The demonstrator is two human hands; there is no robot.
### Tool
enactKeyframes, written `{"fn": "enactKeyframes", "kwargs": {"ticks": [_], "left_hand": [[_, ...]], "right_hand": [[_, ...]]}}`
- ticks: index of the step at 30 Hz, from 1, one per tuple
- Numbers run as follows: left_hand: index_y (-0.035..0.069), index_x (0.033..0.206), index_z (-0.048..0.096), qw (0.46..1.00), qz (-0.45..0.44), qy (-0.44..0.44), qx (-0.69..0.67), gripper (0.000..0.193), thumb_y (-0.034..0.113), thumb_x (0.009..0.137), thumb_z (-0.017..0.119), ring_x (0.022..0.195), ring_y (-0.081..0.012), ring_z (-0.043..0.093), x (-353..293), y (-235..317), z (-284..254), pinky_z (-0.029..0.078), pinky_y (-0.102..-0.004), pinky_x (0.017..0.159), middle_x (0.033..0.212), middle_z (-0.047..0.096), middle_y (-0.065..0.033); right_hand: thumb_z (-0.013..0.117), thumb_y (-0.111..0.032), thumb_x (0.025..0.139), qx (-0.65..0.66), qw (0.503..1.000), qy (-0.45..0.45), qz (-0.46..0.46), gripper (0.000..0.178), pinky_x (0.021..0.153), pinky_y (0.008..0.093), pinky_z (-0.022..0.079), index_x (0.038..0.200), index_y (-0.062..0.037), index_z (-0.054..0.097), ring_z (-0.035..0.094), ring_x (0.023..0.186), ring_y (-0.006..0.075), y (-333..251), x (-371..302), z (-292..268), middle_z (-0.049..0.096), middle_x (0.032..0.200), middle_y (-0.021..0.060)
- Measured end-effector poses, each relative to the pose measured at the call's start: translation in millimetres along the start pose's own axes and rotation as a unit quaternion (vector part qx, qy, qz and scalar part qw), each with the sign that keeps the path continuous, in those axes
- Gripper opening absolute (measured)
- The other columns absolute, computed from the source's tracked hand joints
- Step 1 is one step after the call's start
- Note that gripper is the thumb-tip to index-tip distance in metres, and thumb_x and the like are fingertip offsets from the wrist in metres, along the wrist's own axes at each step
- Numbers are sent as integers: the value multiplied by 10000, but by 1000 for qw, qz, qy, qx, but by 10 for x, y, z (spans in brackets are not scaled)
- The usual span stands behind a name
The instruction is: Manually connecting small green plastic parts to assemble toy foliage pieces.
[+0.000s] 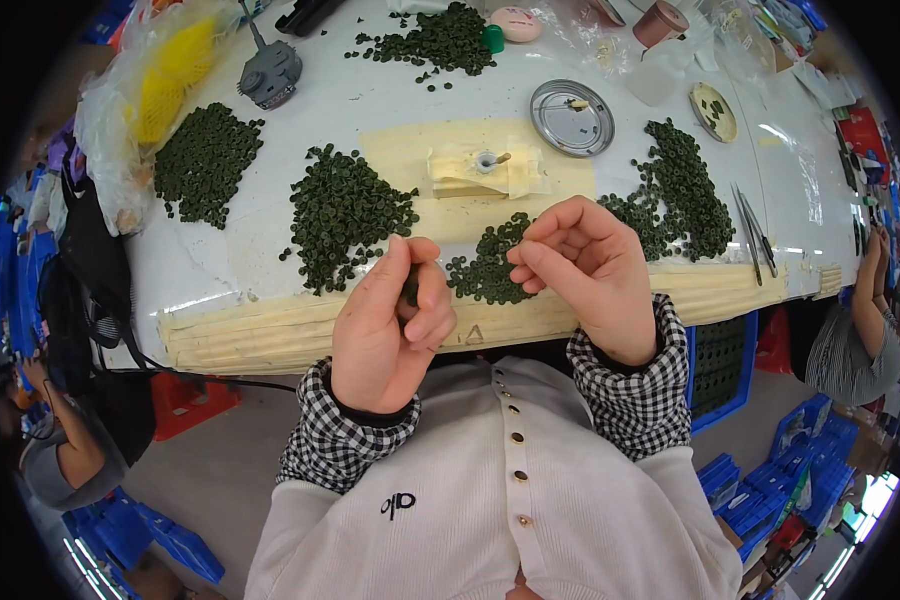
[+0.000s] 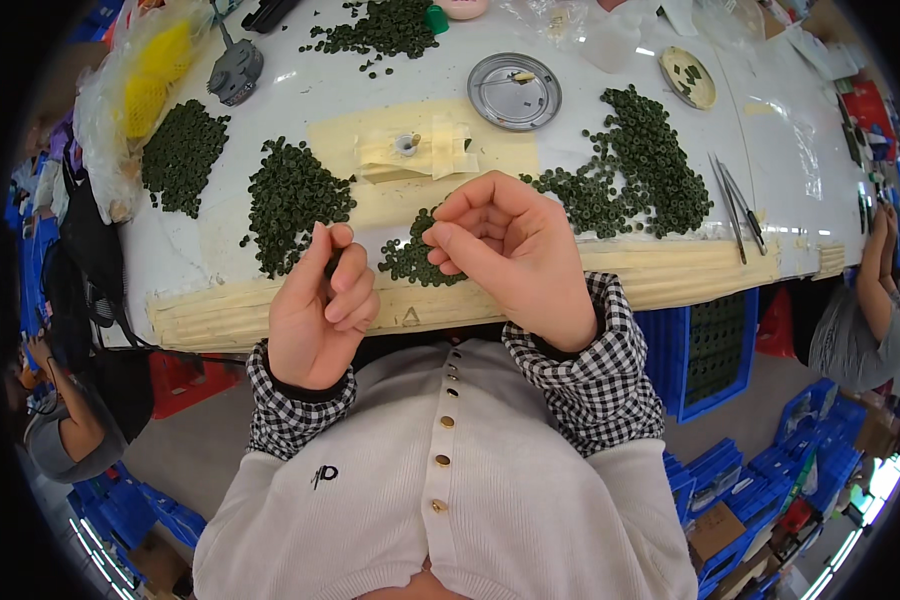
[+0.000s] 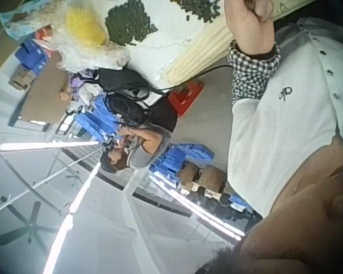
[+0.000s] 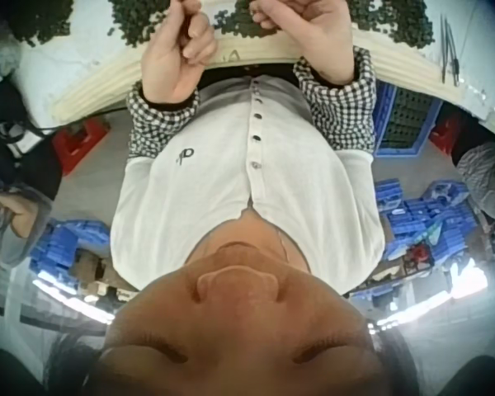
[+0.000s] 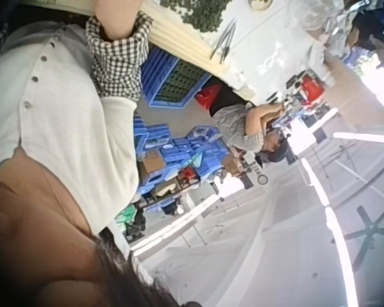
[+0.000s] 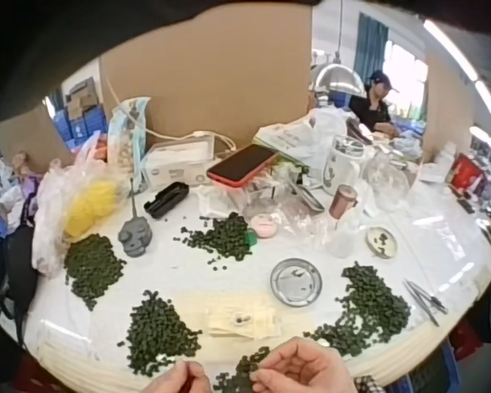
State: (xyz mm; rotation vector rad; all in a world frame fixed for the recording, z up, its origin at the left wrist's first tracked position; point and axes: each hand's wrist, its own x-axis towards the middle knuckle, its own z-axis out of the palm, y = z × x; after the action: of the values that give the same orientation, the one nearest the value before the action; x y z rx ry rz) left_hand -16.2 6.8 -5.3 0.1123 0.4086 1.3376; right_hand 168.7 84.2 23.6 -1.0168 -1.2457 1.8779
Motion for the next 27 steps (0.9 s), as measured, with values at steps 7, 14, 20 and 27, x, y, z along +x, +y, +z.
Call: {"fn": "enactKeyframes", "kwargs": {"ticks": [7,14,20,27], "left_hand": [[-11,1123,462,988,3,130,84,242,111,943,356,770,-112,545,-10,14,250,468,-224,730,1014,582,-136],[-15,1128,481,985,-25,119,122,275,170,954,374,726,-101,522,-6,14,227,447,-208,662,910,598,-88],[-26,1205,446,993,-38,70,83,336,177,960,336,612,-94,398,32,-28,205,347,-220,563,800,515,-18],[-15,1157,493,988,-37,77,131,281,144,937,420,692,-74,452,30,-29,244,384,-183,608,916,595,-66]], "right_hand": [[572,-7,833,5,1000,-2,-10,184,736,219,502,1002,65,577,620,802,120,12,-16,-16,638,900,108],[598,13,806,-21,999,-18,-19,176,737,213,493,977,55,604,618,825,114,51,-54,-7,647,900,97],[596,21,789,-93,989,-5,-112,149,713,209,493,931,37,640,612,804,111,102,-54,-17,641,885,81],[608,19,781,-203,963,14,-174,164,679,207,491,942,31,637,615,778,108,86,-64,-15,643,858,77]]}}
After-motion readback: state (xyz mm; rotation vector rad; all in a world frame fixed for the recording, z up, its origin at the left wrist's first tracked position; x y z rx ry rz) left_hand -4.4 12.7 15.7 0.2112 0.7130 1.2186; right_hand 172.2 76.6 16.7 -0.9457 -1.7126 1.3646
